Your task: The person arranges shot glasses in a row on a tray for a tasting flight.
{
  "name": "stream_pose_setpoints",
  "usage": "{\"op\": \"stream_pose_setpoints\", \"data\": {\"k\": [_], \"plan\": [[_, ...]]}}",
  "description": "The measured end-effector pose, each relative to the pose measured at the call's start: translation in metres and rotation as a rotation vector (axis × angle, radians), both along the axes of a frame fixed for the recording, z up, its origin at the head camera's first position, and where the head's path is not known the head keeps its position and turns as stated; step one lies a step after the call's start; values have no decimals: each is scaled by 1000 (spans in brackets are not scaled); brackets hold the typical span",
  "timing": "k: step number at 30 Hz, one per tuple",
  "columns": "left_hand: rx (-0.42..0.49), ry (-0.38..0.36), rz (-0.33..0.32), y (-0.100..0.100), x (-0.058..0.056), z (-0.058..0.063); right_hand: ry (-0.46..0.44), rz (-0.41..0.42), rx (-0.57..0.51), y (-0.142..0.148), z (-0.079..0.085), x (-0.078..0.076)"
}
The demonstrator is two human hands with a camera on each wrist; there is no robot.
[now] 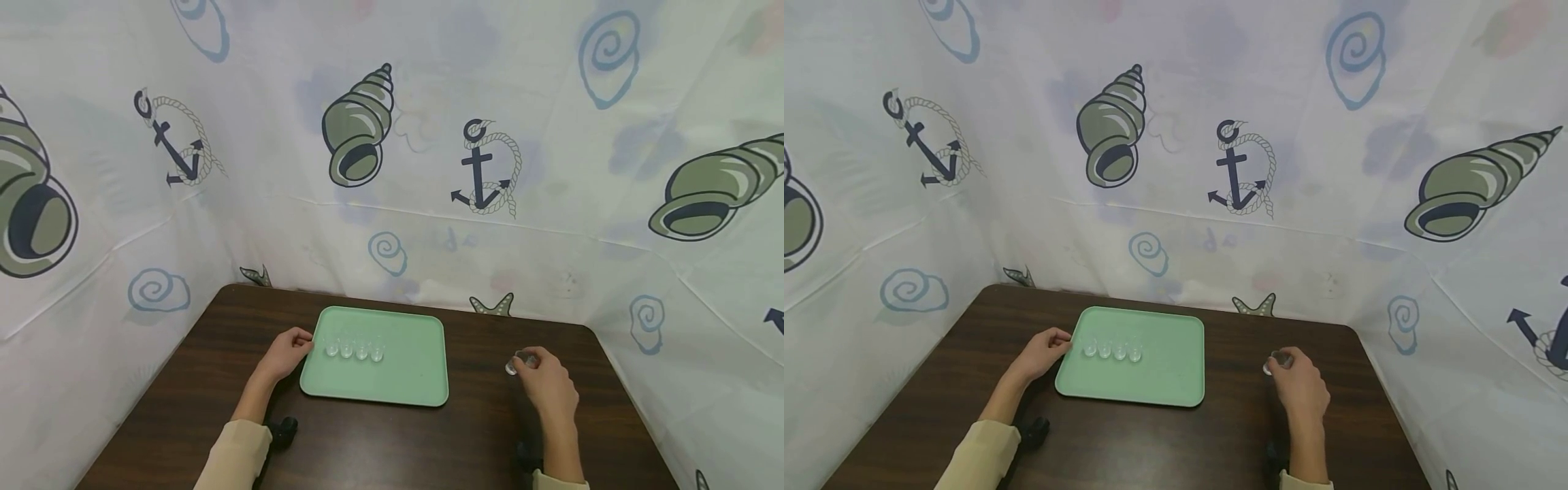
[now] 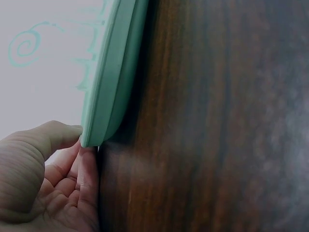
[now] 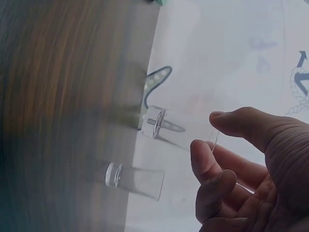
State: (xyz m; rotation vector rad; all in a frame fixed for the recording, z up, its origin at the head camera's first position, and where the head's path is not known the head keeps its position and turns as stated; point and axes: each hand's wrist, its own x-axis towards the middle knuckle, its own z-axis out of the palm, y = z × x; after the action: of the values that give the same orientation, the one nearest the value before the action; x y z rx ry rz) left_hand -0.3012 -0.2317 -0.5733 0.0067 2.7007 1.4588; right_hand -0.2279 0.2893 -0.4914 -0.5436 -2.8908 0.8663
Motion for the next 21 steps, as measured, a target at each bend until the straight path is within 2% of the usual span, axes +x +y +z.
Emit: {"op": "stream_pose_setpoints", "data": {"k": [21], "plan": [[3, -9, 5, 1, -1, 0, 90, 60, -55, -51, 7, -11]]}}
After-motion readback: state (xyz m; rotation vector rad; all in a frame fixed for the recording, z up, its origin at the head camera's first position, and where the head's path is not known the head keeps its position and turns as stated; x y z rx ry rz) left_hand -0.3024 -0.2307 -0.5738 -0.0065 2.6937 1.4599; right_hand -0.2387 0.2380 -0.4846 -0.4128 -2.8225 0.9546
